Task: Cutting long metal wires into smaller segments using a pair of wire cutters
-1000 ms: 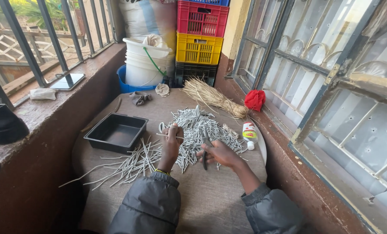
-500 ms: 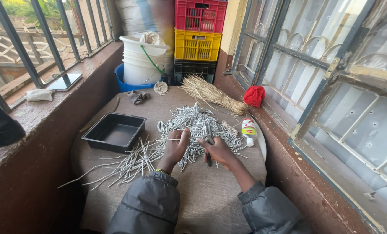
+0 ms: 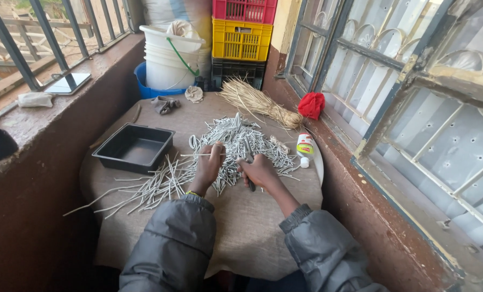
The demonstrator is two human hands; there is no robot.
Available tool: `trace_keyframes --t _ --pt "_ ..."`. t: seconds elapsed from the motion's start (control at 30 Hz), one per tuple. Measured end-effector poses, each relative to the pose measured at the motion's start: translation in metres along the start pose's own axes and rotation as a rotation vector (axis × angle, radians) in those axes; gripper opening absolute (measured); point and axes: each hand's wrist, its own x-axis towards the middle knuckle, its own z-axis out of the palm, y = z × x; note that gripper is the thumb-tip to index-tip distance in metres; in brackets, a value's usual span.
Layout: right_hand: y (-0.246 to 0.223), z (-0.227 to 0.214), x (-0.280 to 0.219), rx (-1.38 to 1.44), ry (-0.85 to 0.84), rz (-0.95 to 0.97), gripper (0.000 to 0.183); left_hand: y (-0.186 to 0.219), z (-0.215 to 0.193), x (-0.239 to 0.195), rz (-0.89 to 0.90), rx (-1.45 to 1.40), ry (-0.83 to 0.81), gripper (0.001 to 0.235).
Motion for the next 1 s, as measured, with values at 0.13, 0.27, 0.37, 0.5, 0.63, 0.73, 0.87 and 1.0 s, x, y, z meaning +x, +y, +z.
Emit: trace_keyframes --t 0.13,0.27,0.37,0.5,0.63,0.73,0.87,1.0 --pt "0.005 0.0 0.004 -0.013 0.021 -0.028 0.037 -0.002 -0.001 0.0 0.002 -0.051 -0.003 0.061" --pt "0.004 0.001 0.002 0.028 0.035 -0.032 0.035 -0.003 -0.001 0.0 -0.006 -0.037 -0.02 0.062" --pt "0.009 0.001 0.005 0.058 0.035 -0.032 0.033 -0.001 0.003 -0.002 -0.002 -0.023 -0.035 0.062" --pt "0.008 -0.003 0.001 -0.013 -0.05 -0.098 0.032 0.001 -0.004 -0.002 0.018 -0.015 0.004 0.062" --pt "0.021 -0.006 0.007 0.141 -0.17 -0.148 0.032 0.001 0.001 -0.004 0.013 -0.013 0.006 0.06" --pt "0.019 -0.007 0.006 0.259 -0.253 -0.101 0.029 -0.009 -0.002 -0.001 0.018 0.005 0.01 0.061" --pt "0.009 -0.009 -0.001 0.185 -0.266 -0.059 0.033 -0.01 -0.002 -0.001 -0.003 0.042 0.005 0.061" --pt "-0.004 -0.012 -0.006 0.042 -0.257 -0.009 0.038 -0.016 0.0 0.0 -0.024 0.044 0.01 0.06"
